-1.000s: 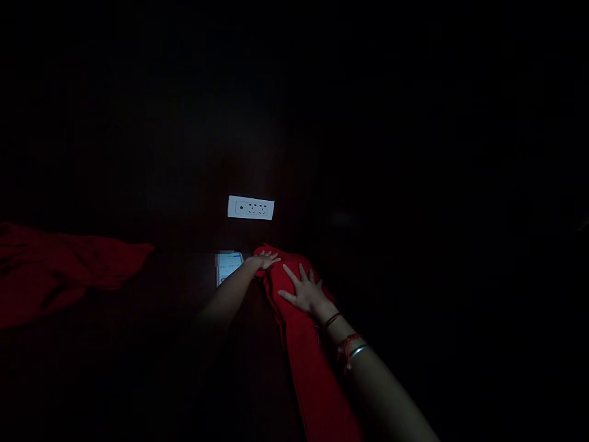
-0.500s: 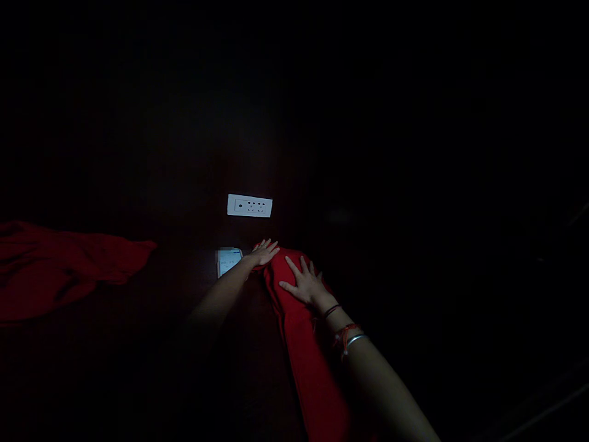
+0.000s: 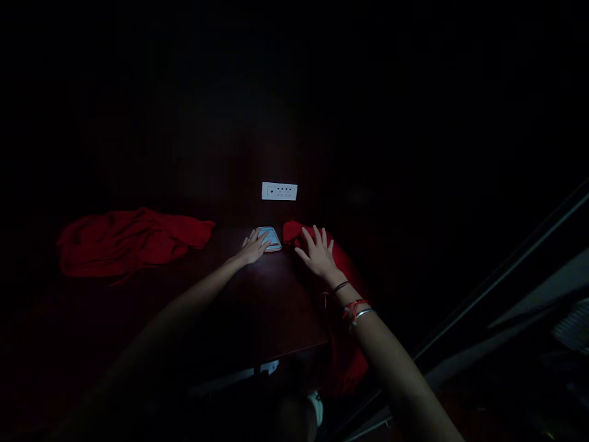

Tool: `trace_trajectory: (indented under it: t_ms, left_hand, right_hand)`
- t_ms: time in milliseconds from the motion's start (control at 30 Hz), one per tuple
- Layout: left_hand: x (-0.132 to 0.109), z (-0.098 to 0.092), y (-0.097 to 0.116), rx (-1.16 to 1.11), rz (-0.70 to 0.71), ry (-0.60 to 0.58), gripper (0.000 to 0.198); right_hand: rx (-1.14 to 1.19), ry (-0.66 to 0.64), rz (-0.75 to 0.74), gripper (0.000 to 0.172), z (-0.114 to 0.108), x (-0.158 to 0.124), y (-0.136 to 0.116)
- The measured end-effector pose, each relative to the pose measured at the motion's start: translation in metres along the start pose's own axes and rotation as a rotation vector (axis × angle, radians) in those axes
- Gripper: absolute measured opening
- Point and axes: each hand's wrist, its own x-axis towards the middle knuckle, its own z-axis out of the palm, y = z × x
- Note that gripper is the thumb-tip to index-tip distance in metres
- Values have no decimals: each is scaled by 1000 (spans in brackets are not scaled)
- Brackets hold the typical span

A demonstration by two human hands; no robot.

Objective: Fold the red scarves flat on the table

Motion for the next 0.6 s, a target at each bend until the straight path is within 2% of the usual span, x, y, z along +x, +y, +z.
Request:
trace_trajectory:
  t_ms: [67, 167, 267, 367, 600]
  left_hand:
    - [-40, -10, -36, 59, -97, 36, 53]
    - [-94, -22, -86, 154, -244, 80, 53]
    - [-132, -31, -117, 222, -347, 106, 52]
    - [-146, -36, -127, 271, -425, 166, 50]
    - [-140, -33, -123, 358, -495, 209, 50]
  right_hand:
    - [55, -24, -78, 60, 8, 0, -32]
    - [118, -169, -175, 55, 34, -2, -78]
    - [167, -272, -226, 54, 63, -3, -113]
    - [195, -289, -254, 53, 83, 2, -132]
    - [202, -216, -335, 50, 98, 16, -143]
